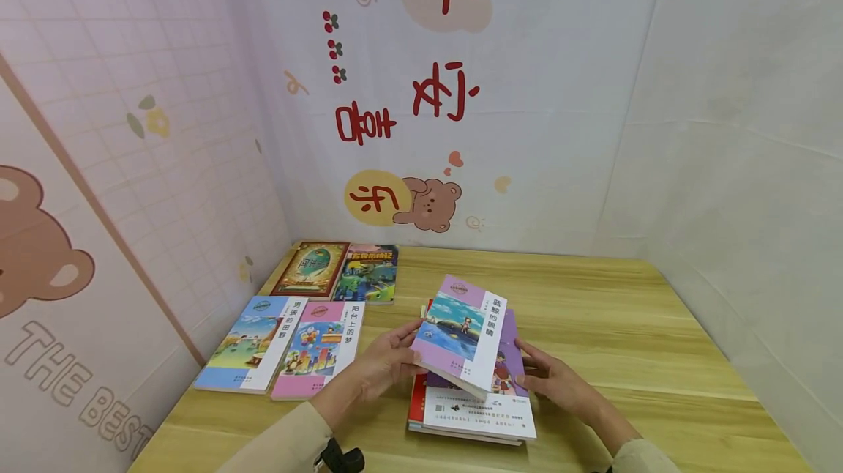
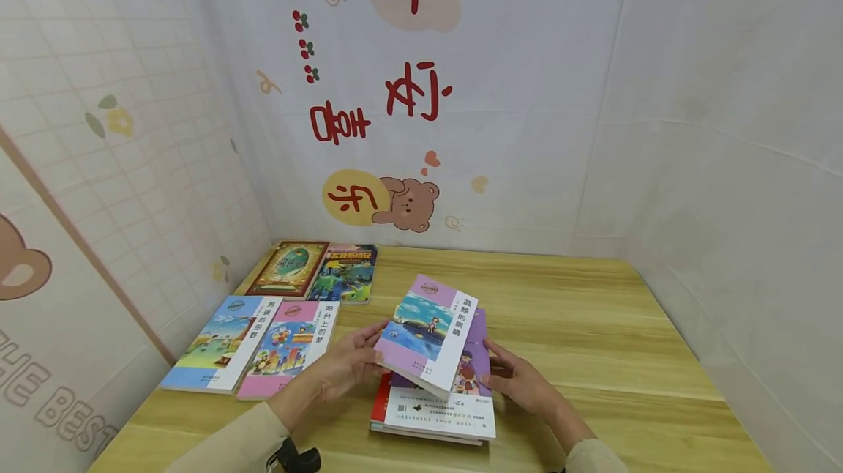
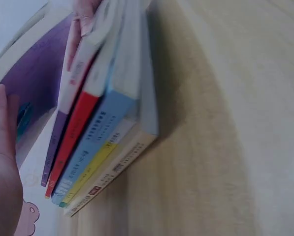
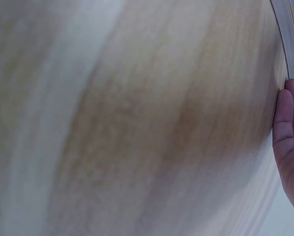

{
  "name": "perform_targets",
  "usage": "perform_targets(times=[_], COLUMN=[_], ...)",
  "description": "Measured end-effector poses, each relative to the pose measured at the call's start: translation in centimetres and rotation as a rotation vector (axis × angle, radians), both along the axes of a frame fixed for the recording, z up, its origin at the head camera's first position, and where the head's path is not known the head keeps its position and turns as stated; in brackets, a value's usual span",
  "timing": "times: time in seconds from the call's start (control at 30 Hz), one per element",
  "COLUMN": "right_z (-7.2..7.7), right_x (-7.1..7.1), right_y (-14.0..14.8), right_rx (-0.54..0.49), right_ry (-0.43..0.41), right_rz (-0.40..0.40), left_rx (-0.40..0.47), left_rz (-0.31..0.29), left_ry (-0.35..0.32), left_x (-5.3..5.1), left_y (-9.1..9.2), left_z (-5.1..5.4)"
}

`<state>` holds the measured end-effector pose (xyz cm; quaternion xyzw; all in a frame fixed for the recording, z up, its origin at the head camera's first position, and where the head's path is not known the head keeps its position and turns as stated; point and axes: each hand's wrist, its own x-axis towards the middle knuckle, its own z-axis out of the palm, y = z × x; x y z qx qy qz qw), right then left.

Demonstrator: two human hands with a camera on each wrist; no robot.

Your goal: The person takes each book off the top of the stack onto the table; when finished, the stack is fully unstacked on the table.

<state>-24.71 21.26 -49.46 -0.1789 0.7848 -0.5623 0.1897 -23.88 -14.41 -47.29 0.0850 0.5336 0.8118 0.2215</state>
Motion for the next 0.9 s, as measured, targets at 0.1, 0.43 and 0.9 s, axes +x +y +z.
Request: perform_targets(times=[0.1,0.43,0.9], right_z=[-0.1,-0.1,-0.4], right_x=[0.0,0.2,0.2], right_y=[-0.1,-0.1,-0.2], right_rx=[-0.002,0.001,0.000], right_ry=[0.007,0.013,0.005], right_rz=[0.002,-0.006,-0.029], left_rx=[0.014,0.039,0.083], left_rz=[0.035,0.155,0.391], left_ry=[0.024,0.113,0.120], left_x=[-0.6,-3.4,-11.2], left_y=[-0.1,0.2,-0.2], left_z=[0.2,1.5,2.4])
